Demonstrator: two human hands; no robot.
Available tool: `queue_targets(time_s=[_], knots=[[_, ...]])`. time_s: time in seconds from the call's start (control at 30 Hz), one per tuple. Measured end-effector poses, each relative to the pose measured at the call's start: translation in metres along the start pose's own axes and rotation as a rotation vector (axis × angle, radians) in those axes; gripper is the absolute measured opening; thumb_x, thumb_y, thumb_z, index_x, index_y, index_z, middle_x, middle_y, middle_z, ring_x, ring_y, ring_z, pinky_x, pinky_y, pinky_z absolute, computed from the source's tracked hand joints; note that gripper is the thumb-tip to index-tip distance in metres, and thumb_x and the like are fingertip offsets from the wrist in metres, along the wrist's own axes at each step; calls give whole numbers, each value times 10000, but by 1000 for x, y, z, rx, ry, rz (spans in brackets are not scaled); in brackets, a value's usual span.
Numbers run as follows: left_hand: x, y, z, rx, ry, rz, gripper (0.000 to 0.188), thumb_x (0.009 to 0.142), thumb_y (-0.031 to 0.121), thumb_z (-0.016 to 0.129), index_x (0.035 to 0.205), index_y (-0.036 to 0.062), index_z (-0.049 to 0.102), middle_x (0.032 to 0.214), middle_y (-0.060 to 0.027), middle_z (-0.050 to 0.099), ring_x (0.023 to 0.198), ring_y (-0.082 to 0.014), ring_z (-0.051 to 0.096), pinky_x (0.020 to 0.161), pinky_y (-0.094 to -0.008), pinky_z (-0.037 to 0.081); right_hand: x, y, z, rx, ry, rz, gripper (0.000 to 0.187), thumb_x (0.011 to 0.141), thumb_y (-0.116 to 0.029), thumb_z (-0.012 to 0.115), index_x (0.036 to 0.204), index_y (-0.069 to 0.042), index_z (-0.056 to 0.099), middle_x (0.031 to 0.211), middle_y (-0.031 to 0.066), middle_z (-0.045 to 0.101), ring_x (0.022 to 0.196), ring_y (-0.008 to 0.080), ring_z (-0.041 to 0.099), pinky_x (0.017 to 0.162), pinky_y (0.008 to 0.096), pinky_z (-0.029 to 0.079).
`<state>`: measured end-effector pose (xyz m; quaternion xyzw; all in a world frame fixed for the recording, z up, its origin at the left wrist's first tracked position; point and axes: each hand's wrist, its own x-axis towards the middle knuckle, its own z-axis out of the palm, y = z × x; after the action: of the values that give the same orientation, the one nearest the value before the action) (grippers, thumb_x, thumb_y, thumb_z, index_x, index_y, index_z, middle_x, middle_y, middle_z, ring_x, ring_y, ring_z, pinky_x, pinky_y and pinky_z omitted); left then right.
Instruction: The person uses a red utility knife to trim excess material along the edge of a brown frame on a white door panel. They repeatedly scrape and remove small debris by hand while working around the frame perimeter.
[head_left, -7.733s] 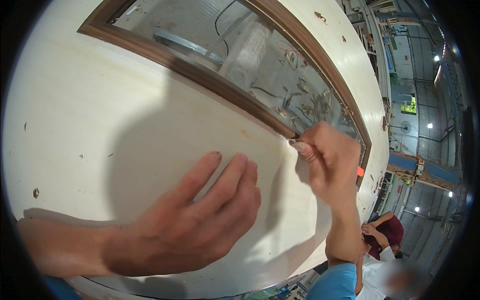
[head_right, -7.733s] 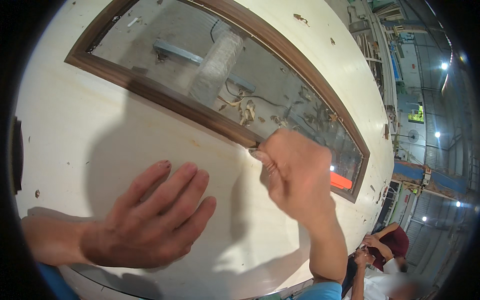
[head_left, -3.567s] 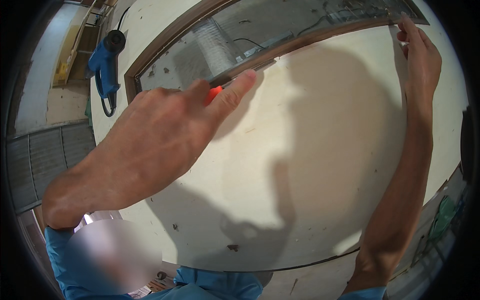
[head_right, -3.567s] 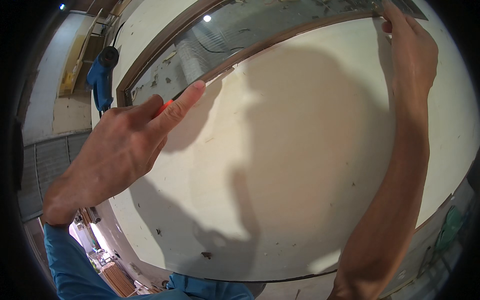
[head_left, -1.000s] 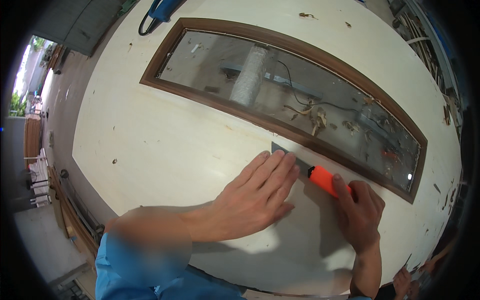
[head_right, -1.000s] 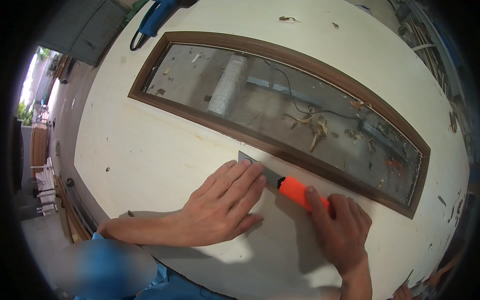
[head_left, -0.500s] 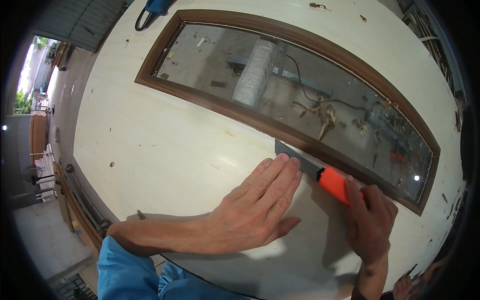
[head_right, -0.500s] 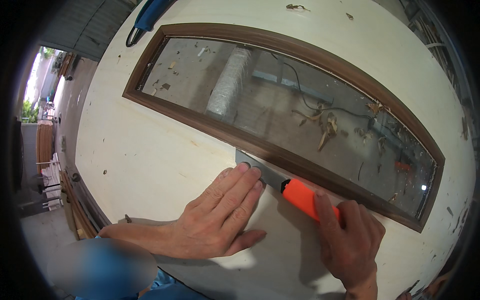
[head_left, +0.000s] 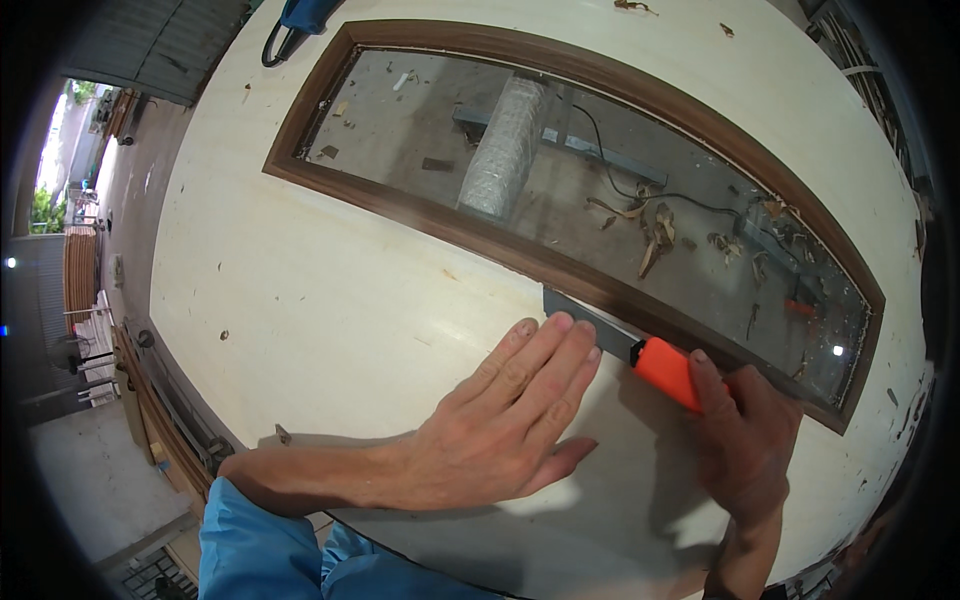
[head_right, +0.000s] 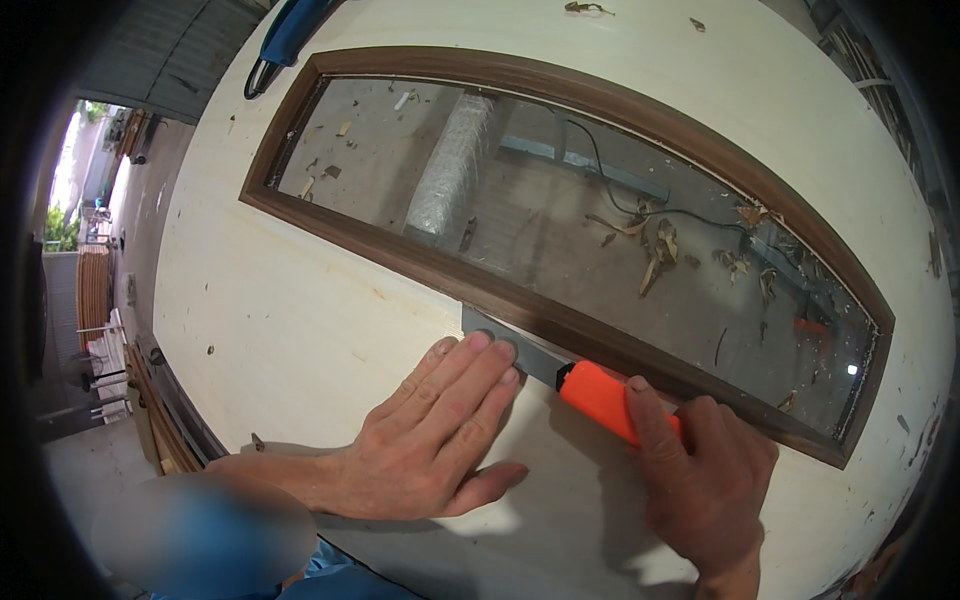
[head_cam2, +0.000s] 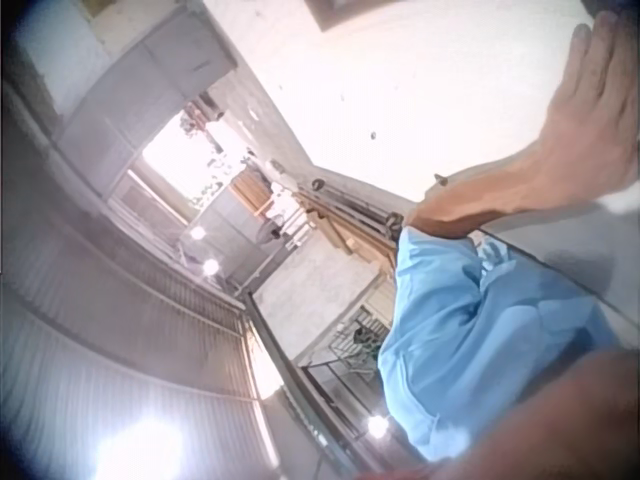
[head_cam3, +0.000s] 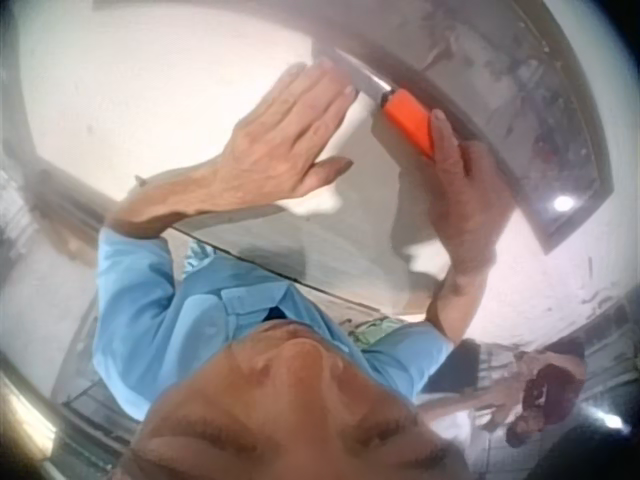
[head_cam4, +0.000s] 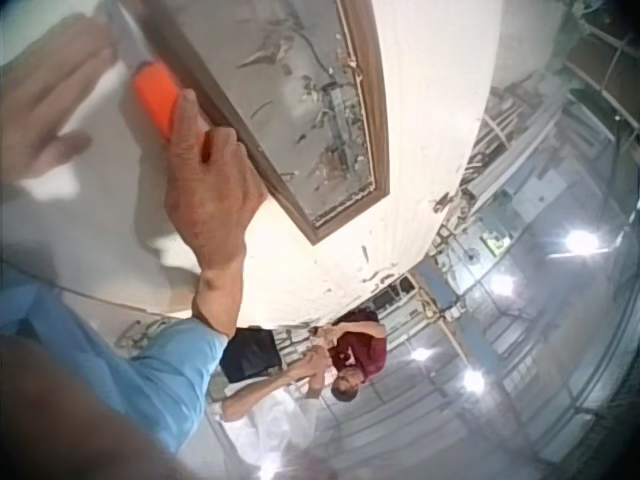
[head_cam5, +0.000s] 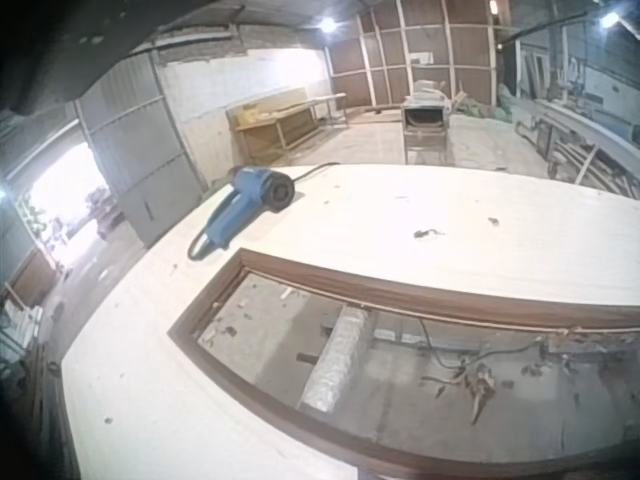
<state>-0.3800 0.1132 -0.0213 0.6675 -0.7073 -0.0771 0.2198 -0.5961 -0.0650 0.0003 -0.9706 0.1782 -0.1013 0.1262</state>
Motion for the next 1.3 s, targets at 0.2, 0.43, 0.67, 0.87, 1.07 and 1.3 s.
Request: queue_targets(time_s=[0.2, 0.43, 0.67, 0.87, 1.07, 1.3], knots=[[-1, -4, 0, -23, 9, 20, 725, 888, 387, 807, 1334, -160, 643, 1392, -337, 649, 1363, -476, 619, 1139, -551, 520, 4, 3, -1, -35, -9, -35, 587, 768, -89, 789, 1353, -112, 746, 722, 25, 449, 571, 184, 487, 511, 347, 390], [1, -1, -1, -32, -15, -19, 745, 873, 392, 814, 1344, -159, 638, 1420, -328, 638, 1388, -471, 602, 1159, -547, 501, 0, -4, 2, -13, -3, 21, 601, 788, -66, 740, 1389, -87, 723, 752, 54, 489, 602, 225, 515, 533, 359, 399], [3, 0, -2, -59, -25, -51, 761, 868, 383, 815, 1374, -151, 623, 1434, -317, 632, 1401, -463, 593, 1175, -542, 487, -1, -14, -6, 16, -96, 123, 517, 839, -71, 734, 1353, -16, 716, 812, 113, 572, 670, 284, 585, 595, 383, 450], [2, 1, 0, -53, 5, -53, 756, 866, 369, 818, 1390, -139, 618, 1420, -311, 638, 1394, -460, 597, 1169, -545, 490, -4, -14, 9, -180, 43, 40, 500, 811, -134, 761, 1309, -89, 774, 758, 36, 475, 617, 189, 492, 544, 335, 382], [-2, -2, 4, -4, 76, 11, 697, 879, 351, 807, 1339, -147, 643, 1418, -317, 634, 1387, -475, 596, 1149, -556, 508, -11, -9, 16, -159, 167, -71, 559, 755, -145, 802, 1313, -136, 778, 798, 36, 523, 632, 185, 518, 559, 331, 425], [-4, -3, 5, -54, 89, -2, 665, 845, 310, 823, 1292, -155, 662, 1426, -324, 622, 1398, -477, 584, 1139, -548, 519, -7, -15, 11, -46, 82, 62, 639, 730, -106, 833, 1363, -134, 751, 783, 47, 515, 634, 216, 547, 567, 360, 457]])
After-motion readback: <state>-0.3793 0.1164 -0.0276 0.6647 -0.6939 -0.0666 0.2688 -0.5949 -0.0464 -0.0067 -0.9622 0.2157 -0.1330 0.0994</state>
